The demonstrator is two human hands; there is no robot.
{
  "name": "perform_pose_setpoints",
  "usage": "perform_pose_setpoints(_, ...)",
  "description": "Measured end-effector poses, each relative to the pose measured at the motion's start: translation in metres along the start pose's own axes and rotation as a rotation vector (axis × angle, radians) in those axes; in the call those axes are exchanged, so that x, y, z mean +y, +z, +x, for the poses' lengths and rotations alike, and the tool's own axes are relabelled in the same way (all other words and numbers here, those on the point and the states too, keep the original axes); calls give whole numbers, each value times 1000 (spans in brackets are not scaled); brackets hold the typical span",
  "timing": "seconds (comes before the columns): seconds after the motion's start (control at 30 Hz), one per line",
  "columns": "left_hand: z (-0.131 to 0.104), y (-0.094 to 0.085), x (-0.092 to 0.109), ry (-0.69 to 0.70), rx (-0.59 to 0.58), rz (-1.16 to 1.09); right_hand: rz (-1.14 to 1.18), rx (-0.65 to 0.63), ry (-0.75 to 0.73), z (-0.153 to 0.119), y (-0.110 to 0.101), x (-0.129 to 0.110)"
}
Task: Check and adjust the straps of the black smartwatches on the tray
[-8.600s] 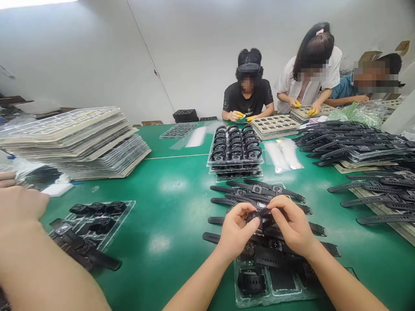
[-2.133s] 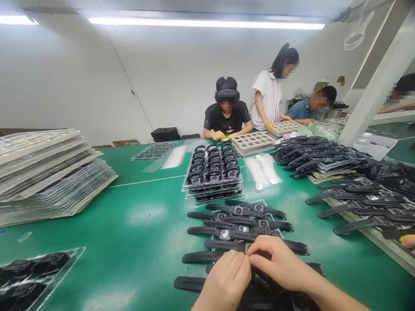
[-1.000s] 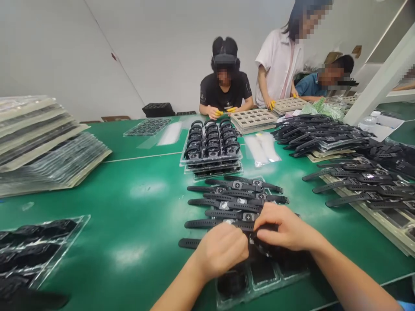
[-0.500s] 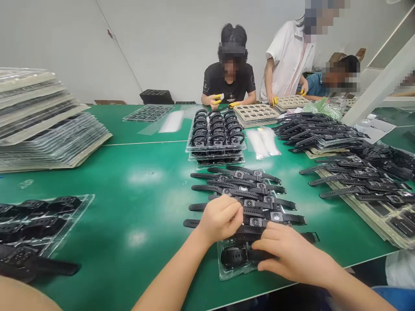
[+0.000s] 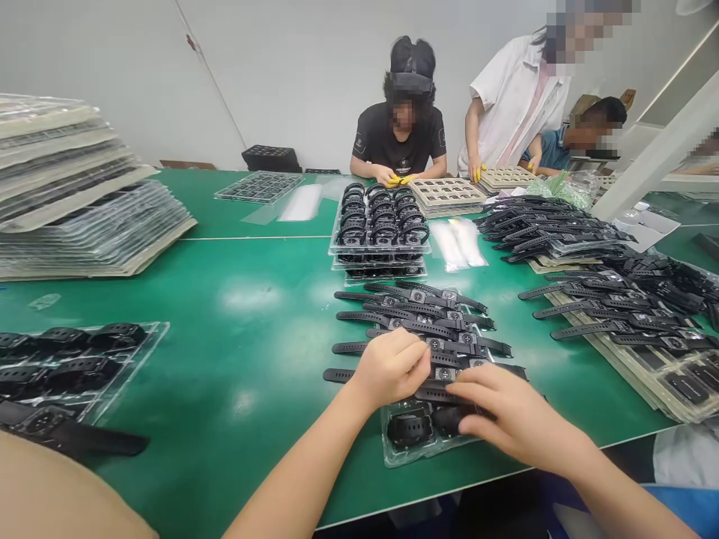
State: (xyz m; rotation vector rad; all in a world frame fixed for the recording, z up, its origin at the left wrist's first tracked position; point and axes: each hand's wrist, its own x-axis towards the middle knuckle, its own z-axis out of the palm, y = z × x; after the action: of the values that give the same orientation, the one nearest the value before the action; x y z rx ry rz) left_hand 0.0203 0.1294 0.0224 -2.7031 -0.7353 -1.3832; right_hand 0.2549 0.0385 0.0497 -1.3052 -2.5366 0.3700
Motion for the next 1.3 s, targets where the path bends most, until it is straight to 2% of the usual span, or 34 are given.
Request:
perform_pose_setpoints(0.1, 0, 1, 0, 4, 0, -1, -178, 12, 164, -24, 1, 18)
perform_pose_setpoints(0.2, -1, 3, 0, 9, -4, -7, -292, -11, 348, -45, 10, 35)
perform_pose_setpoints(0.3, -1, 5, 0, 3, -12, -12, -196, -47, 484, -51, 14, 41)
perform_pose_setpoints(0.4, -2, 6, -1, -14, -21, -15, 23, -60, 523, -46, 2, 37)
perform_pose_setpoints(0.57, -1, 5, 2, -45, -51, -35, 364, 83, 457, -34, -37, 29)
perform_pose_setpoints(0.67, 3, 1, 7, -98, -92, -126, 532, 265, 367, -21, -56, 27)
perform_pose_setpoints(0.73, 5, -3, 10, -211, -152, -253, 651, 424, 307, -7, -64, 25)
perform_pose_setpoints(0.83, 7, -9, 11, -476, -316, -544, 761, 625, 214, 22, -65, 19)
perform_pose_setpoints(0.9, 7, -11, 11, -616, -409, -894, 807, 639, 165, 41, -58, 12)
perform_pose_setpoints(0.93, 7, -11, 11, -663, -410, -1105, 826, 593, 152, 49, -53, 8)
perform_pose_setpoints(1.0, 8, -9, 12, -753, -299, -1453, 826, 427, 129, 60, -39, -1)
perform_pose_setpoints(1.07, 9, -7, 12, -903, -117, -1573, 757, 288, 95, 62, -26, -6)
perform_pose_setpoints(1.1, 10, -6, 12, -995, -35, -1553, 691, 281, 78, 59, -21, -7)
perform_pose_setpoints(1.17, 12, -4, 10, -1158, 107, -1452, 517, 375, 62, 45, -16, -6)
perform_pose_setpoints(1.23, 15, -3, 5, -1258, 264, -1363, 353, 427, 66, 25, -16, -3)
perform_pose_setpoints(1.3, 17, -2, -1, -1304, 393, -1311, 289, 232, 81, 4, -17, 1)
